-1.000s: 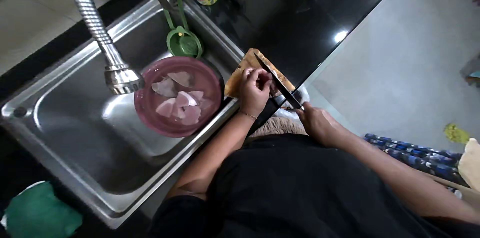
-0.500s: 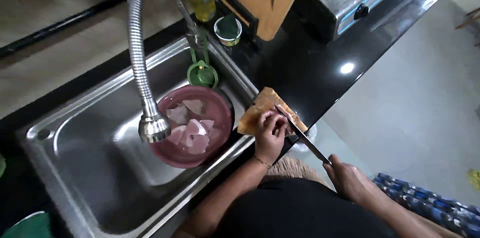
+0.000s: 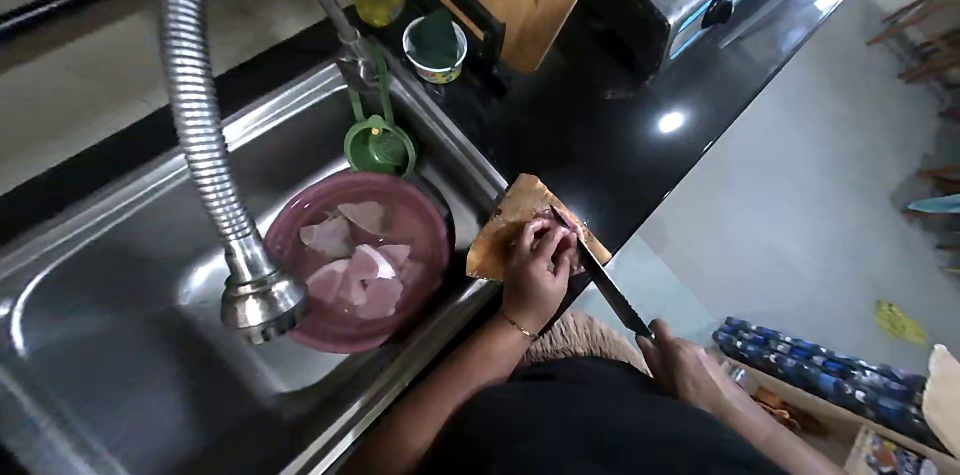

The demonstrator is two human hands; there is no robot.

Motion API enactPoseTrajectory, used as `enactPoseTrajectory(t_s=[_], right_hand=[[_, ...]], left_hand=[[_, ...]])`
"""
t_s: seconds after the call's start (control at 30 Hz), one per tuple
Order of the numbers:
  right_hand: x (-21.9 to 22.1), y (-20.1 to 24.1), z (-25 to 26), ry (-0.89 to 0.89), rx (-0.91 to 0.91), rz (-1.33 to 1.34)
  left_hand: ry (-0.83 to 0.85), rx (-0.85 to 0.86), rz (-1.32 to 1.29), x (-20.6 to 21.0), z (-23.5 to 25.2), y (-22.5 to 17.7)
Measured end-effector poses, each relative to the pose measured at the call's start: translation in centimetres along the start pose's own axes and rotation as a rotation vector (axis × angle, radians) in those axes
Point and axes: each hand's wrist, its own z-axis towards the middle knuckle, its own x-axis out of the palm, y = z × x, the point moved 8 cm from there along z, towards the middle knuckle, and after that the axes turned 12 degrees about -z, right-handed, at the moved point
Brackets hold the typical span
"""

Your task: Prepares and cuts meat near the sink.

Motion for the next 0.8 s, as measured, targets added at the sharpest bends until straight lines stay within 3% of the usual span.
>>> enactPoseTrajectory(t_s=[0.53, 0.8], right_hand=[[-0.7, 2.4, 0.5, 0.129, 0.051, 0.074], [-2.7, 4.0, 0.8, 0.078, -0.022, 0.083]], left_hand=[[0.035, 0.08, 0.025, 0.1, 0.3, 0.6], [0.046, 0.093, -0.013, -0.2, 0.3, 0.7]])
